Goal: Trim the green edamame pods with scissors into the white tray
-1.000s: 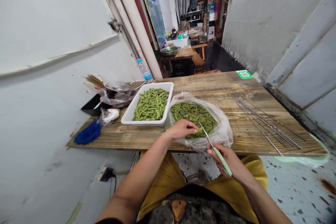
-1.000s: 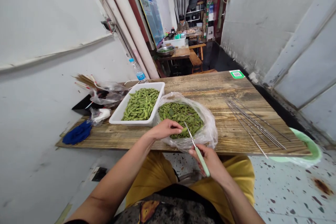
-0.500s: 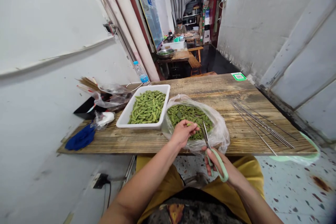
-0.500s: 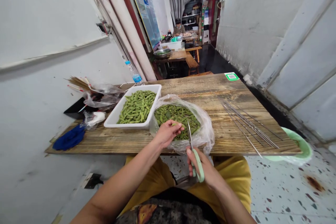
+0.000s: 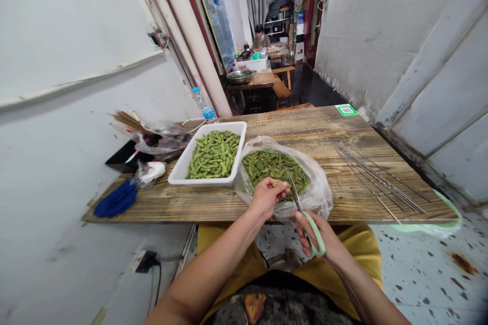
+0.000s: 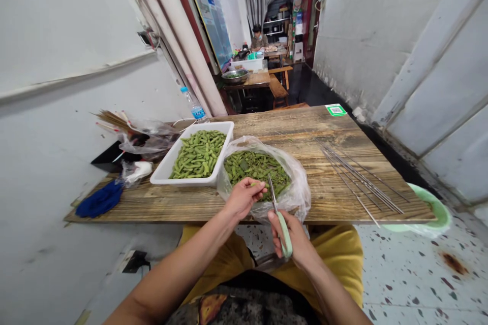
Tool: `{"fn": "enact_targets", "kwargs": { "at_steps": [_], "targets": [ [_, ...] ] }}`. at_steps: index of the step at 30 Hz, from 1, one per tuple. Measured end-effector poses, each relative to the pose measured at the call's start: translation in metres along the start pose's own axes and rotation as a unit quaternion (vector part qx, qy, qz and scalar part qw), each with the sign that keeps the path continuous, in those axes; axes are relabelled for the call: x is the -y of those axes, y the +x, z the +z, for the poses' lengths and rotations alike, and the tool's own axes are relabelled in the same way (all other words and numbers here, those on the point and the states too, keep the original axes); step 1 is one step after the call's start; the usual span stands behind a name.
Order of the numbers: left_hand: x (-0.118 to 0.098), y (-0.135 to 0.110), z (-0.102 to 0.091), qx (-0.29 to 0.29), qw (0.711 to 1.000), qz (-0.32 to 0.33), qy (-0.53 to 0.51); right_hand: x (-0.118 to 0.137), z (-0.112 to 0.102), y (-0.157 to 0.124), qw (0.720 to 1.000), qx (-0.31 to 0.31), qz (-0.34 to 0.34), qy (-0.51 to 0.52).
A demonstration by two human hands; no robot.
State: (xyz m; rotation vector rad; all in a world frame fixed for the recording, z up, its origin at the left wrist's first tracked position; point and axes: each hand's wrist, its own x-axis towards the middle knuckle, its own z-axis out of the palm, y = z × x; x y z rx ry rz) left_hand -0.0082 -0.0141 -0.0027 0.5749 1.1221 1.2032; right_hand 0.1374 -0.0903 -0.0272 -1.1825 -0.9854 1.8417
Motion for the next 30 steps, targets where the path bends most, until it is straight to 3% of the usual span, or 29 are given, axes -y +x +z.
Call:
{"fn": "enact_targets", "kwargs": {
  "at_steps": [5, 7, 9, 11, 13, 15, 17, 18, 20, 24, 30],
  "targets": [
    [-0.035, 0.021, -0.025, -0.038, 0.998, 0.053, 0.002, -0.007, -0.009, 0.0, 1.0, -0.015, -0.01, -0.001],
    [-0.045, 0.031, -0.032, -0.046, 0.994, 0.063, 0.08, -0.008, -0.012, -0.001, 1.0, -0.006, -0.009, 0.004],
    [-0.047, 0.041, -0.033, -0.054, 0.966, 0.106, 0.23, -0.007, -0.013, -0.003, 1.0, 0.004, -0.006, 0.006],
    [-0.045, 0.048, -0.03, -0.031, 0.896, 0.171, 0.408, -0.006, -0.013, -0.004, 1.0, 0.009, -0.007, 0.002],
    [-0.041, 0.055, -0.026, 0.016, 0.797, 0.212, 0.565, -0.005, -0.013, -0.005, 1.0, 0.009, -0.01, -0.011],
    [-0.039, 0.061, -0.023, 0.055, 0.703, 0.213, 0.676, -0.007, -0.015, -0.005, 1.0, 0.004, -0.01, -0.021],
    [-0.039, 0.066, -0.023, 0.075, 0.644, 0.201, 0.734, -0.009, -0.017, -0.005, 1.0, -0.002, -0.008, -0.024],
    [-0.039, 0.069, -0.024, 0.081, 0.634, 0.198, 0.743, -0.01, -0.018, -0.004, 1.0, -0.004, -0.007, -0.023],
    [-0.038, 0.073, -0.026, 0.089, 0.654, 0.205, 0.722, -0.013, -0.018, -0.003, 1.0, -0.004, -0.006, -0.023],
    [-0.036, 0.078, -0.027, 0.092, 0.743, 0.244, 0.616, -0.014, -0.017, -0.002, 1.0, 0.008, -0.011, -0.028],
    [-0.047, 0.061, -0.022, 0.136, 0.839, 0.167, 0.499, -0.012, -0.016, -0.001, 0.999, 0.009, -0.006, -0.032]
  ]
}}
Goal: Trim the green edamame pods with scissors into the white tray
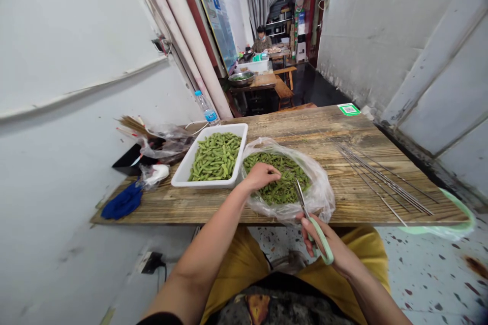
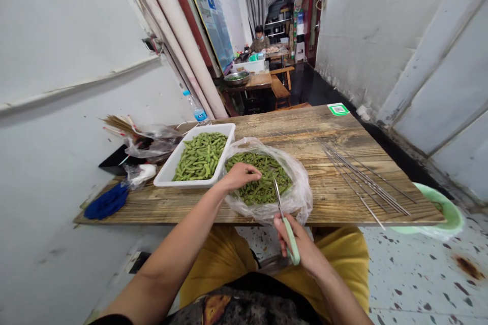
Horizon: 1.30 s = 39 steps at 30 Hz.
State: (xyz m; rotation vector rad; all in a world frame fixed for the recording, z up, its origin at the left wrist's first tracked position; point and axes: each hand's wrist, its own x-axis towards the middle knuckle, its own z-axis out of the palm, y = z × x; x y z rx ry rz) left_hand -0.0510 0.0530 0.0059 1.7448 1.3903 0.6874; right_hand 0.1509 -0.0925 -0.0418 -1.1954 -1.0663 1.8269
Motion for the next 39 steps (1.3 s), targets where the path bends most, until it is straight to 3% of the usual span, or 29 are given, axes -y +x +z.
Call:
{"fn": "enact_targets", "kwargs": {
  "at_steps": [6, 10, 16, 19, 22, 25, 28, 32, 39],
  "targets": [
    [-0.01, -0.019, 0.011, 0.077, 0.964, -0.131, -0.218, 0.007, 0.003, 0.002, 1.0, 0.01, -0.002, 0.012],
    [-0.011, -0.022, 0.018, 0.086, 0.943, -0.139, -0.29, 0.01, 0.008, 0.004, 1.0, 0.004, -0.005, 0.022],
    [-0.015, -0.025, 0.018, 0.103, 0.932, -0.151, -0.312, 0.011, 0.01, 0.006, 0.999, 0.009, -0.008, 0.037],
    [-0.016, -0.026, 0.022, 0.089, 0.922, -0.162, -0.341, 0.01, 0.012, 0.008, 0.999, -0.01, 0.005, 0.044],
    [-0.014, -0.025, 0.028, 0.027, 0.915, -0.172, -0.365, 0.011, 0.014, 0.01, 0.999, -0.027, 0.01, 0.035],
    [-0.011, -0.024, 0.031, -0.032, 0.922, -0.155, -0.353, 0.013, 0.013, 0.008, 0.999, -0.036, -0.007, 0.011],
    [-0.01, -0.025, 0.029, -0.052, 0.947, -0.119, -0.294, 0.016, 0.009, 0.005, 0.998, -0.029, -0.031, -0.04],
    [-0.013, -0.03, 0.028, -0.02, 0.973, -0.092, -0.211, 0.018, 0.004, 0.003, 0.997, -0.002, -0.038, -0.065],
    [-0.015, -0.037, 0.027, 0.033, 0.979, -0.067, -0.191, 0.017, 0.002, 0.007, 0.995, 0.0, -0.045, -0.092]
  ]
}}
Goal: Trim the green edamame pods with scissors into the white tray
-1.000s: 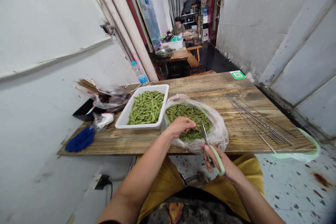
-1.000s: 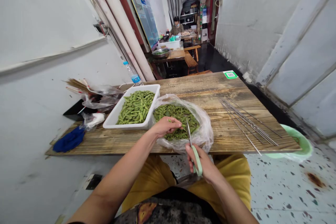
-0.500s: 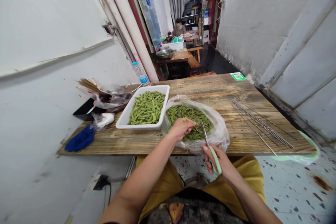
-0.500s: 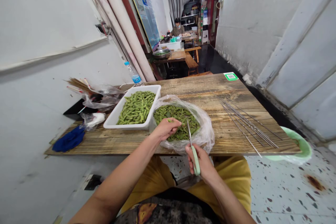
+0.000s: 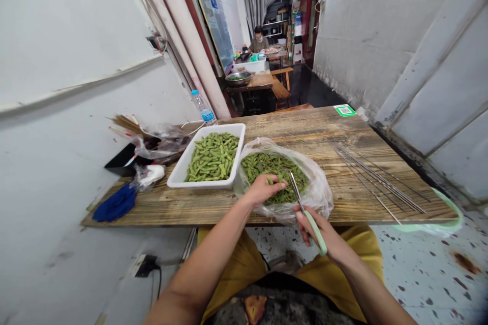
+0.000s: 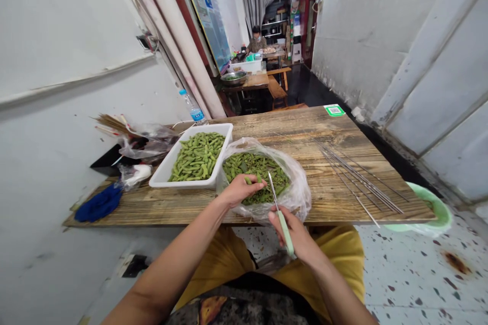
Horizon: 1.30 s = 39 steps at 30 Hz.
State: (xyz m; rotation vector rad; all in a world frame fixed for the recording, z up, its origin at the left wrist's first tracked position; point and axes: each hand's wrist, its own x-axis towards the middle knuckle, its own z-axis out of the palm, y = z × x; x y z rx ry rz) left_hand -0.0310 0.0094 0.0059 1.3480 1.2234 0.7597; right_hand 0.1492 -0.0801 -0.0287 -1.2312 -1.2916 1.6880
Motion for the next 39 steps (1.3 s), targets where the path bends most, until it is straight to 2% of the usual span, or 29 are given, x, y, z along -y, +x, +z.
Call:
{"fn": "enact_targets", "kwargs": {
  "at_steps": [4, 7, 9, 13, 18, 20, 22, 23, 24, 26, 27, 28, 30, 31, 33, 35, 37, 38, 39],
  "targets": [
    [-0.009, -0.007, -0.004, 0.069, 0.995, 0.006, 0.066, 0.0, -0.003, 0.0, 1.0, 0.005, -0.005, -0.017],
    [-0.017, -0.012, -0.008, 0.158, 0.985, -0.013, 0.063, 0.002, -0.006, -0.001, 1.0, 0.017, -0.015, -0.015],
    [-0.019, -0.013, -0.009, 0.198, 0.979, -0.018, 0.048, 0.004, -0.008, -0.002, 0.999, 0.028, -0.019, -0.009],
    [-0.015, -0.013, -0.01, 0.229, 0.972, -0.017, 0.044, 0.006, -0.007, -0.004, 0.999, 0.038, -0.009, 0.014],
    [-0.016, -0.019, -0.016, 0.231, 0.971, -0.019, 0.058, 0.001, -0.004, -0.004, 0.997, 0.026, 0.055, 0.052],
    [-0.022, -0.027, -0.031, 0.163, 0.982, 0.007, 0.095, -0.002, -0.004, -0.004, 0.996, 0.014, 0.061, 0.064],
    [-0.032, -0.035, -0.055, 0.014, 0.984, 0.049, 0.168, -0.006, -0.006, -0.005, 0.995, -0.001, 0.061, 0.084],
    [-0.037, -0.039, -0.071, -0.086, 0.97, 0.068, 0.219, -0.007, -0.007, -0.006, 0.994, -0.009, 0.063, 0.094],
    [-0.042, -0.041, -0.088, -0.185, 0.942, 0.081, 0.269, -0.008, -0.009, -0.008, 0.992, -0.016, 0.066, 0.103],
    [-0.051, -0.041, -0.123, -0.343, 0.861, 0.091, 0.364, -0.011, -0.011, -0.011, 0.991, -0.018, 0.069, 0.109],
    [-0.055, -0.039, -0.138, -0.396, 0.821, 0.091, 0.401, -0.011, -0.012, -0.013, 0.992, -0.014, 0.068, 0.108],
    [-0.058, -0.037, -0.152, -0.419, 0.793, 0.079, 0.435, -0.012, -0.012, -0.014, 0.992, -0.007, 0.066, 0.104],
    [-0.062, -0.03, -0.168, -0.393, 0.774, 0.027, 0.495, -0.013, -0.011, -0.016, 0.993, 0.008, 0.062, 0.096],
    [-0.063, -0.026, -0.169, -0.37, 0.772, 0.01, 0.516, -0.014, -0.01, -0.016, 0.994, 0.013, 0.061, 0.094],
    [-0.063, -0.018, -0.157, -0.337, 0.774, 0.032, 0.535, -0.014, -0.008, -0.014, 0.993, 0.015, 0.059, 0.097],
    [-0.059, -0.007, -0.129, -0.294, 0.792, 0.119, 0.521, -0.014, -0.006, -0.013, 0.992, 0.008, 0.06, 0.112],
    [-0.049, 0.01, -0.092, -0.149, 0.836, 0.174, 0.499, -0.013, -0.005, -0.012, 0.99, 0.0, 0.061, 0.128],
    [-0.042, 0.02, -0.073, -0.077, 0.846, 0.17, 0.499, -0.012, -0.004, -0.012, 0.989, -0.002, 0.061, 0.132],
    [-0.035, 0.031, -0.056, -0.029, 0.846, 0.156, 0.509, -0.011, -0.004, -0.013, 0.989, -0.004, 0.061, 0.133]
  ]
}}
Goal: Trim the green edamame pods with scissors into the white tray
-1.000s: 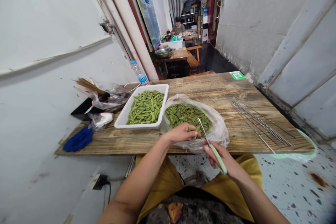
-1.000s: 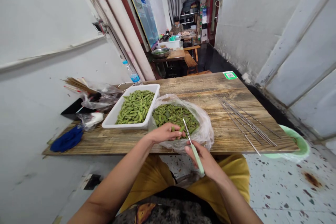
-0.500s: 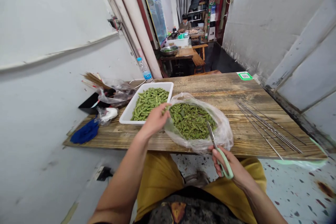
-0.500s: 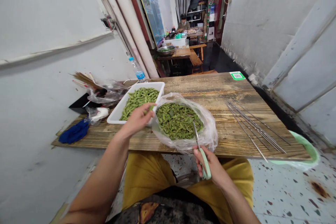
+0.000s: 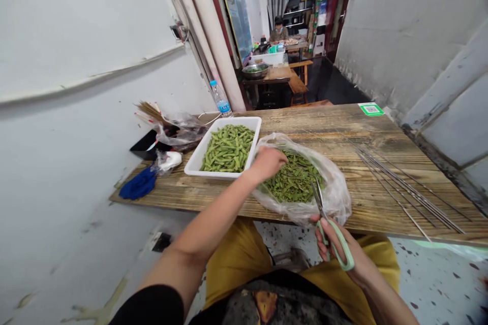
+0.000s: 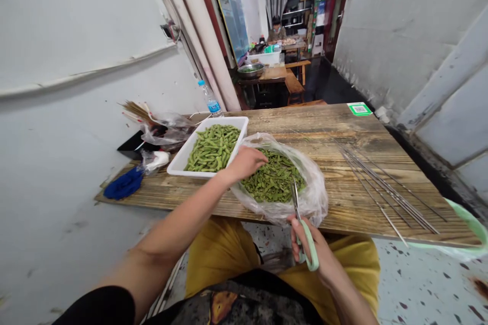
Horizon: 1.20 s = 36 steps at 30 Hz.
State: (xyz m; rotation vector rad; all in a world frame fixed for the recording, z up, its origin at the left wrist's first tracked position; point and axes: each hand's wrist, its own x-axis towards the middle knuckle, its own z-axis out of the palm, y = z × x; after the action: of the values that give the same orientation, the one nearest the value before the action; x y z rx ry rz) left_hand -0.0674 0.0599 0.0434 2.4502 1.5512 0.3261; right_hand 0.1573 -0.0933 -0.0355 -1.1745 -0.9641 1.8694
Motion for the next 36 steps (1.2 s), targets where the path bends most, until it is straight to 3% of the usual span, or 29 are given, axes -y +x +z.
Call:
{"fn": "enact_targets", "kwargs": {
  "at_steps": [3, 6, 10, 15, 19, 23, 26, 29, 36],
  "targets": [
    [-0.017, 0.026, 0.04, 0.068, 0.996, -0.005, 0.05, 0.002, 0.001, -0.005, 1.0, -0.008, -0.002, -0.003],
    [-0.02, 0.038, 0.057, 0.102, 0.989, -0.019, 0.105, 0.003, 0.001, -0.01, 1.0, -0.012, 0.0, 0.001],
    [-0.016, 0.034, 0.051, 0.134, 0.987, -0.027, 0.086, 0.004, 0.002, -0.012, 1.0, -0.018, 0.0, -0.001],
    [-0.011, 0.013, 0.037, 0.069, 0.988, -0.026, -0.139, 0.008, 0.005, -0.004, 1.0, -0.02, -0.002, -0.018],
    [-0.012, -0.003, 0.038, 0.043, 0.94, -0.02, -0.339, 0.009, 0.008, 0.005, 0.999, -0.007, -0.006, -0.047],
    [-0.018, -0.014, 0.045, 0.035, 0.866, -0.102, -0.489, 0.009, 0.01, 0.011, 0.998, 0.009, -0.025, -0.053],
    [-0.023, -0.02, 0.05, 0.036, 0.835, -0.15, -0.528, 0.009, 0.009, 0.014, 0.997, 0.017, -0.043, -0.061],
    [-0.027, -0.023, 0.05, 0.029, 0.817, -0.155, -0.555, 0.01, 0.008, 0.016, 0.995, 0.017, -0.052, -0.084],
    [-0.03, -0.023, 0.041, 0.019, 0.809, -0.154, -0.566, 0.015, 0.008, 0.02, 0.99, 0.011, -0.064, -0.125]
  ]
}}
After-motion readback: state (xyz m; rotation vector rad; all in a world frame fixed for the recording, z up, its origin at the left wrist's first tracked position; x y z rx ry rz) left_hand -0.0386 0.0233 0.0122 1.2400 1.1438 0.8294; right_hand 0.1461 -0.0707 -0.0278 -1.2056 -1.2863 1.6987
